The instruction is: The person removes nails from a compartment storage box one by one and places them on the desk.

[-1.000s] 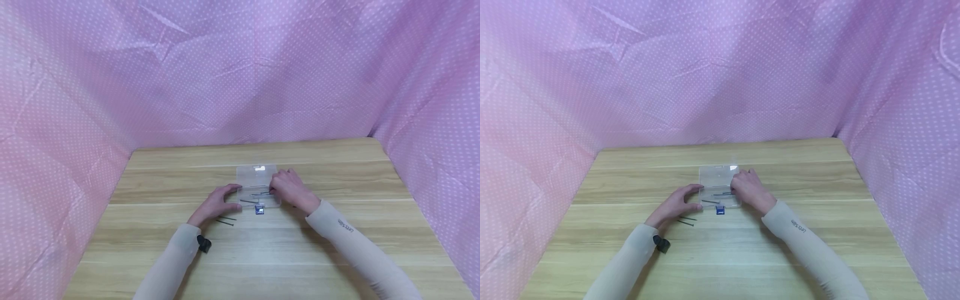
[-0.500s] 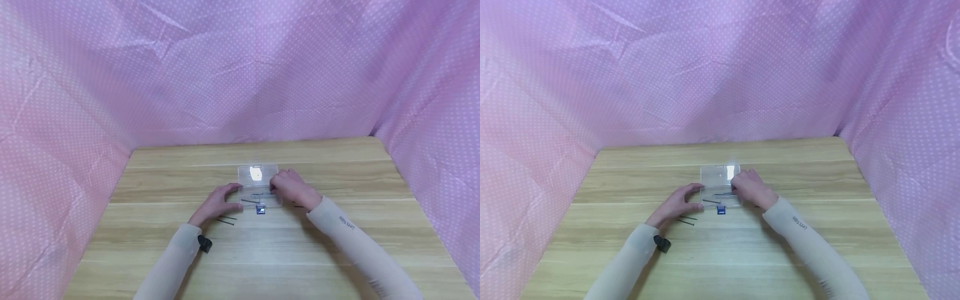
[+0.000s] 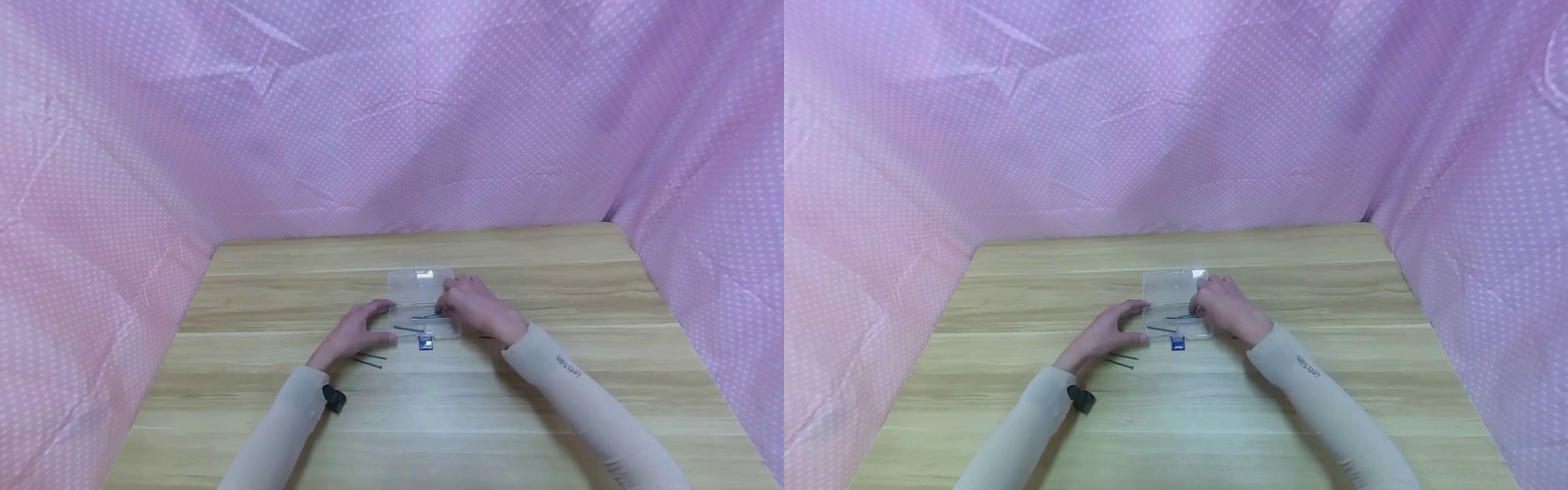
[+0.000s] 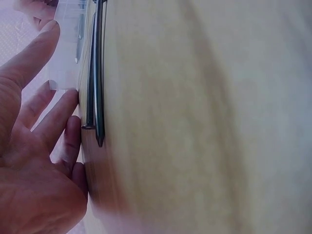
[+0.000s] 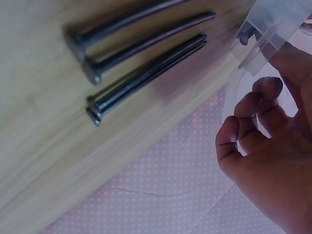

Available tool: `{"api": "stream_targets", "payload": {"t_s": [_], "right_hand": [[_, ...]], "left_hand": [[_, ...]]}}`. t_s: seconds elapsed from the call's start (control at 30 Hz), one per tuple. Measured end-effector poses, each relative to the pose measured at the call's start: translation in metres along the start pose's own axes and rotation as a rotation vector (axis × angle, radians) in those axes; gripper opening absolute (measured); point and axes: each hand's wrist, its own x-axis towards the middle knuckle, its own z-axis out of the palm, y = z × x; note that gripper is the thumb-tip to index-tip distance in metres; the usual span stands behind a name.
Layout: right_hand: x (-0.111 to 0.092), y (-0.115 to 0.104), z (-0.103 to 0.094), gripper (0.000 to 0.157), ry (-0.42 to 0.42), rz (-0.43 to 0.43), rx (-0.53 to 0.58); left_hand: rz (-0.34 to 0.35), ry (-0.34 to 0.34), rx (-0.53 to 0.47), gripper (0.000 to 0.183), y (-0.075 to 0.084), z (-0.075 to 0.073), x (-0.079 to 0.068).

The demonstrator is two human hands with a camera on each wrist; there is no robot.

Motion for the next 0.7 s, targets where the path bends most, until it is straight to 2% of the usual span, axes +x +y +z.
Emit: {"api": "stream_targets", "payload": {"t_s": [0.23, 0.7], "right_hand": [[-0.0008, -0.0022, 0.0022, 0.011, 0.024, 0.006, 0.009], [0.0017, -0.0018, 0.0065, 0.005, -0.020, 0.002, 0.000]], "left_hand": [[0.010, 0.008, -0.001, 0.071, 0.0008, 0.0010, -0.0010], [0.006, 0.006, 0.012, 0.071, 0.0004, 0.0019, -0.0003]]}}
